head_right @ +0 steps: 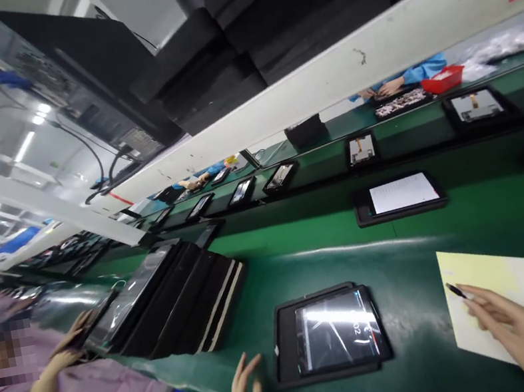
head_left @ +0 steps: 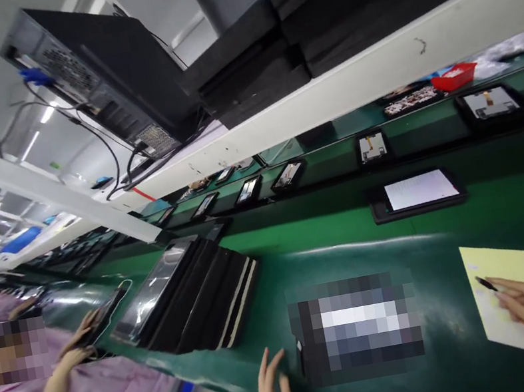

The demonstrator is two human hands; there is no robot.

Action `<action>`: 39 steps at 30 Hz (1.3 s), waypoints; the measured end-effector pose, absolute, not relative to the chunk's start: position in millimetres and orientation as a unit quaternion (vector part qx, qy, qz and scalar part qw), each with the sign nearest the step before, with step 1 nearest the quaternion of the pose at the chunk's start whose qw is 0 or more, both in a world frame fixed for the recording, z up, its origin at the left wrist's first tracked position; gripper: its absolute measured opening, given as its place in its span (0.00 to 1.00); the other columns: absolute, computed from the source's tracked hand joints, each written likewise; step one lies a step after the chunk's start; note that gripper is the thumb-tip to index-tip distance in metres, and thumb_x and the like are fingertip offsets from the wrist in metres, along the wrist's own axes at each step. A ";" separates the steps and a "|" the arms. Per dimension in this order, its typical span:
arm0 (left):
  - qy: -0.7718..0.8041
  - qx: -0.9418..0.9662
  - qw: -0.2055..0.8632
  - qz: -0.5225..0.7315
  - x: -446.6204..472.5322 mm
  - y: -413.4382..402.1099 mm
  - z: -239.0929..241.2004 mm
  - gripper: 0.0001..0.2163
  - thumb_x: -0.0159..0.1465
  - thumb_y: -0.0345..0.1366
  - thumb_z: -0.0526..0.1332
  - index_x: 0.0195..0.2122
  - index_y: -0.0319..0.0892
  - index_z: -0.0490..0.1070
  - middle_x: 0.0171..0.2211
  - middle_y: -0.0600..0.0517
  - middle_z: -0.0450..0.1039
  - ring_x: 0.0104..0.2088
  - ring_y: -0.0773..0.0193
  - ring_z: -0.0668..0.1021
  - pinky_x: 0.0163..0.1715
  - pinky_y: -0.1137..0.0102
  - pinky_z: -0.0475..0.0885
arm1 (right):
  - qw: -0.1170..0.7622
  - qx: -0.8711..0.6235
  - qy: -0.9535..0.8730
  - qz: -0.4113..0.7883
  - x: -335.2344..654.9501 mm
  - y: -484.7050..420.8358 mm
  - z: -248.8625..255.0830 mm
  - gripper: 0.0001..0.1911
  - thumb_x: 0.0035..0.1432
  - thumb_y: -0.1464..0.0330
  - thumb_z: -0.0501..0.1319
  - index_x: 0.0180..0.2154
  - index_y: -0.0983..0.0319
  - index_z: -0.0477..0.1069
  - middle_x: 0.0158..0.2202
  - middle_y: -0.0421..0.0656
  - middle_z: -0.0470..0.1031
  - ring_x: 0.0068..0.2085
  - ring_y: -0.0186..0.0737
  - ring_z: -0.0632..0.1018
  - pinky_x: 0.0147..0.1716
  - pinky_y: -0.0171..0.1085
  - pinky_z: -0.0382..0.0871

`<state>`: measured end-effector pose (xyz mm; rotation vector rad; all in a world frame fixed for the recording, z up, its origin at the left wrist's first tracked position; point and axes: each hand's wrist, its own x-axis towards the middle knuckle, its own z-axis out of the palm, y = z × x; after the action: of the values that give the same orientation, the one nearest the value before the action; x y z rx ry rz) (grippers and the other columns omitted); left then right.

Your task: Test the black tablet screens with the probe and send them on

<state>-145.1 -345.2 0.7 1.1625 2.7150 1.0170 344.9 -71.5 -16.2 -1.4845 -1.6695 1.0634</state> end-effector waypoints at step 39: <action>0.705 0.665 0.046 0.241 -114.1 -213.9 2.4 0.25 0.68 0.25 0.46 0.58 0.55 0.73 0.61 0.53 0.71 0.66 0.57 0.66 0.63 0.49 0.66 | 0.245 -0.371 -0.769 0.459 280.8 -75.2 21.4 0.15 0.68 0.58 0.59 0.31 0.58 0.74 0.32 0.42 0.71 0.38 0.44 0.73 0.40 0.43 0.66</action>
<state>-114.1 -213.9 2.4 2.0297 2.1538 0.7362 280.8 -75.2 21.4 -1.0124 -2.0989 1.2531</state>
